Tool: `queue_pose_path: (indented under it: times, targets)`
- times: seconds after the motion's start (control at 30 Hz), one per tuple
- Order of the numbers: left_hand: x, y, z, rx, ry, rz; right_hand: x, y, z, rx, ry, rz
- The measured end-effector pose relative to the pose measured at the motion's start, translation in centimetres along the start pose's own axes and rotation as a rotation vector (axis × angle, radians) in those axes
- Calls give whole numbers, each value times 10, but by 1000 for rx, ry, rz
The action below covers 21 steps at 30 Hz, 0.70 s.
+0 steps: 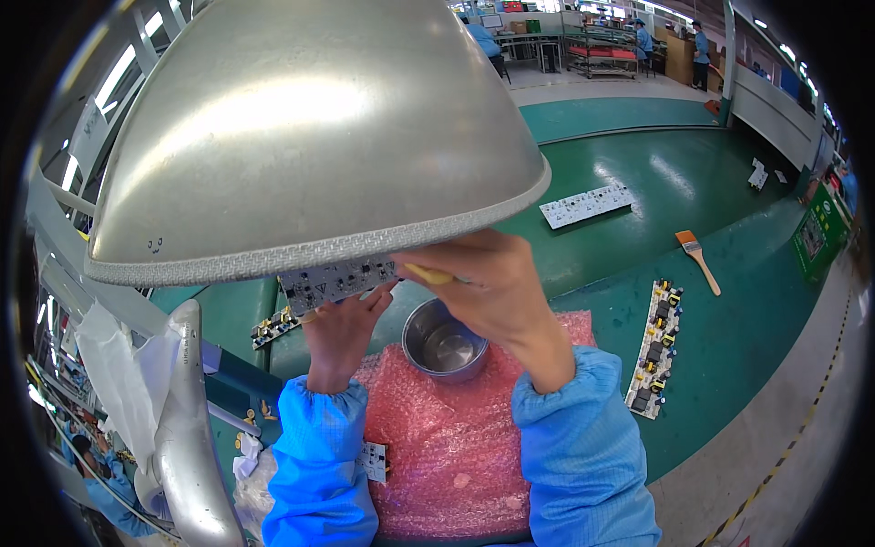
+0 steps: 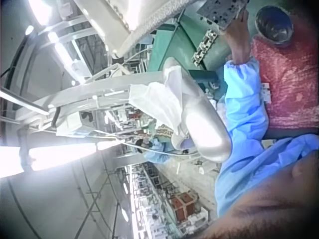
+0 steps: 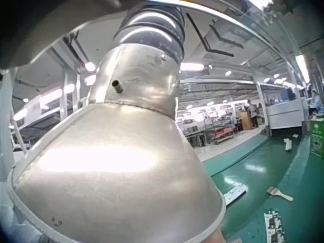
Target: The person dips a brush into a bowl of liquid, coats the underside and sides of circuit boards with the brush, and handles the components by hand.
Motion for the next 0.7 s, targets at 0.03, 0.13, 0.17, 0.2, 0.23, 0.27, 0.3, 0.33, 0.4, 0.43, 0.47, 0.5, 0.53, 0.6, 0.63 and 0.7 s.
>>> queue_pose_path:
  times: [0.03, 0.13, 0.17, 0.2, 0.23, 0.27, 0.3, 0.33, 0.4, 0.43, 0.47, 0.5, 0.53, 0.6, 0.63, 0.7]
  targets:
    - [2, 0, 1, 3, 3, -5, 1, 3, 1, 2, 1, -6]
    - [-10, 13, 4, 70, -14, -142, 5, -1, 3, 133, 10, 78]
    - [-14, 16, 6, 104, -22, -126, 5, 3, 4, 149, 11, 96]
    - [-17, 17, 7, 137, -32, -110, 5, 3, 5, 165, 12, 115]
    - [-18, 19, 6, 137, -37, -107, 7, 1, 6, 163, 14, 119]
    - [-12, 17, 6, 11, -2, -111, 6, 3, 6, 71, 17, 80]
    - [-5, 15, 5, -111, 37, -118, 6, 8, 6, -21, 23, 35]
    - [1, 6, 4, -106, 43, -124, 5, 5, 4, -18, 24, 26]
    - [5, -6, -1, -16, 30, -53, 4, -3, -2, -16, 34, 5]
    - [6, -5, 0, -17, 32, -55, 3, -2, -2, -15, 32, 4]
    - [3, -4, 1, -31, 32, -57, 5, -4, -1, 55, 34, 53]
    - [1, -2, 1, -45, 32, -59, 7, -6, 0, 124, 37, 102]
    - [0, 11, 7, -49, 28, -56, 9, -1, 2, 124, 36, 108]
    - [-13, 10, 7, 435, -18, -209, 16, 1, 7, 178, 20, 131]
    - [-12, 12, 5, 437, -19, -211, 17, 0, 7, 179, 23, 130]
    - [0, 6, 4, 68, -30, 56, 18, 7, 6, -5, 57, 79]
Point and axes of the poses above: each hand's wrist, its own z-axis towards the middle knuckle, its own y-axis out of the back of the hand, x = y × z, the point moved 6 cm from there along z, towards the middle knuckle, and after that the axes turned 13 degrees about -x, right-handed, at the moved point
